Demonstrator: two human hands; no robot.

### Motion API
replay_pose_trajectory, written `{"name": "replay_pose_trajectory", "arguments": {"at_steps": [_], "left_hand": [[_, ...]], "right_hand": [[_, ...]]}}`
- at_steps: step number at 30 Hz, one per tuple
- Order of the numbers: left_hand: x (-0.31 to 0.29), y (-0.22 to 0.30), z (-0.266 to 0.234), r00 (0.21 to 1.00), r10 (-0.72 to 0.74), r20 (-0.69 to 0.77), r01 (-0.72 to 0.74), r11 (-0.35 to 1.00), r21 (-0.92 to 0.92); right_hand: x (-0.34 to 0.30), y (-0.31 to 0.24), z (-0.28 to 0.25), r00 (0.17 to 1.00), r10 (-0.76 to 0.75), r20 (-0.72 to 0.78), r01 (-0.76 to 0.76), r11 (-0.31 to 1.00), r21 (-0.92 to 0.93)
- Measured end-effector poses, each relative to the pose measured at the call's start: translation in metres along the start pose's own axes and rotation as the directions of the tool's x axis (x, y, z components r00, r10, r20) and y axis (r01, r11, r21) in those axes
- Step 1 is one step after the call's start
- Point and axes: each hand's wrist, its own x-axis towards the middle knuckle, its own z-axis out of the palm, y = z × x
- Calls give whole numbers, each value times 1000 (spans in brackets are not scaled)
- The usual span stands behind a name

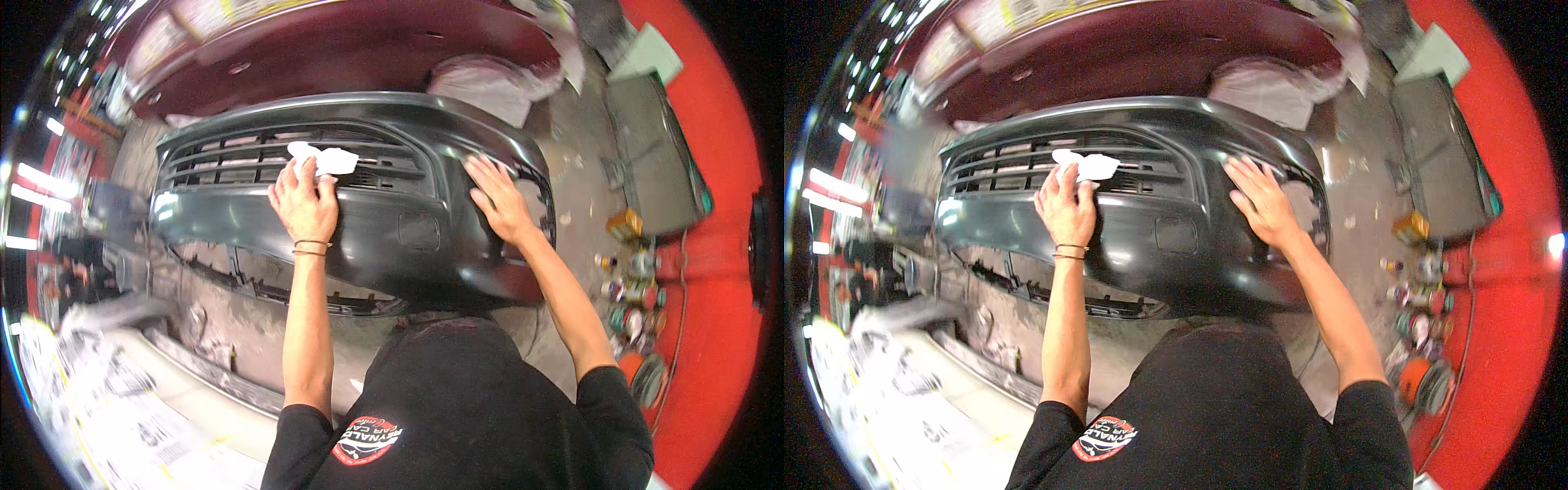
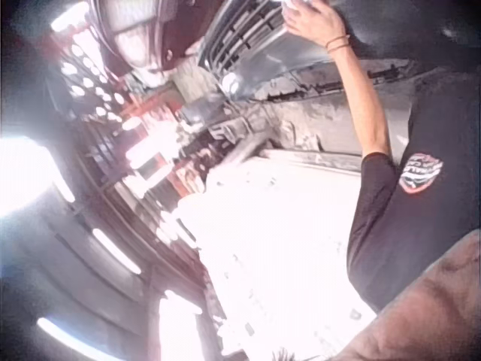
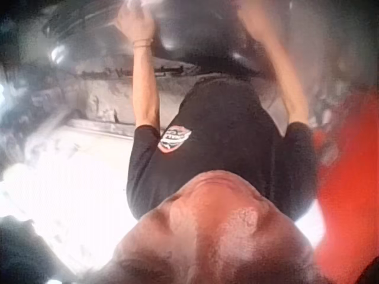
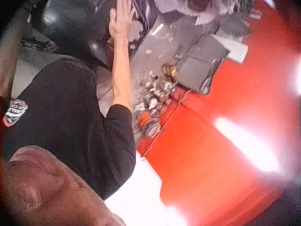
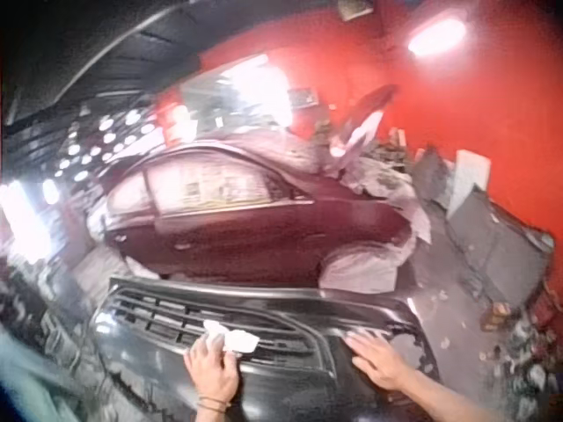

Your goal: The person cleans a detached black car bumper using a white cloth and a sanding block. They wipe the surface and edges of the bumper, then use the sanding block on the grille and other areas. The person repeatedly wipes and sands different sections of the bumper throughout the clip.

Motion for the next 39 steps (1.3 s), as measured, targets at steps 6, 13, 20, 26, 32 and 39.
{"name": "replay_pose_trajectory", "arguments": {"at_steps": [6, 13, 20, 26, 32, 39], "left_hand": [[5, 19, -6, 995, -99, 21, 99, 995, 9], [1, 27, -2, 992, -123, -25, 126, 973, 194], [13, 59, 3, 983, -181, -33, 183, 969, 163], [30, 47, 6, 984, -103, 144, 88, 990, 107], [11, -15, -29, 950, -173, 261, 142, 981, 133], [35, 18, -20, 983, -155, 95, 162, 983, -81]], "right_hand": [[56, 17, -21, 932, -327, 155, 352, 920, -173], [112, 23, -23, 805, -543, 241, 586, 792, -173], [122, 64, -42, 752, -634, 180, 651, 670, -357], [217, -32, 10, 745, -640, 188, 647, 625, -436], [144, 28, -46, 697, -699, 163, 711, 641, -288], [167, -1, -42, 763, -631, 142, 638, 698, -326]]}}
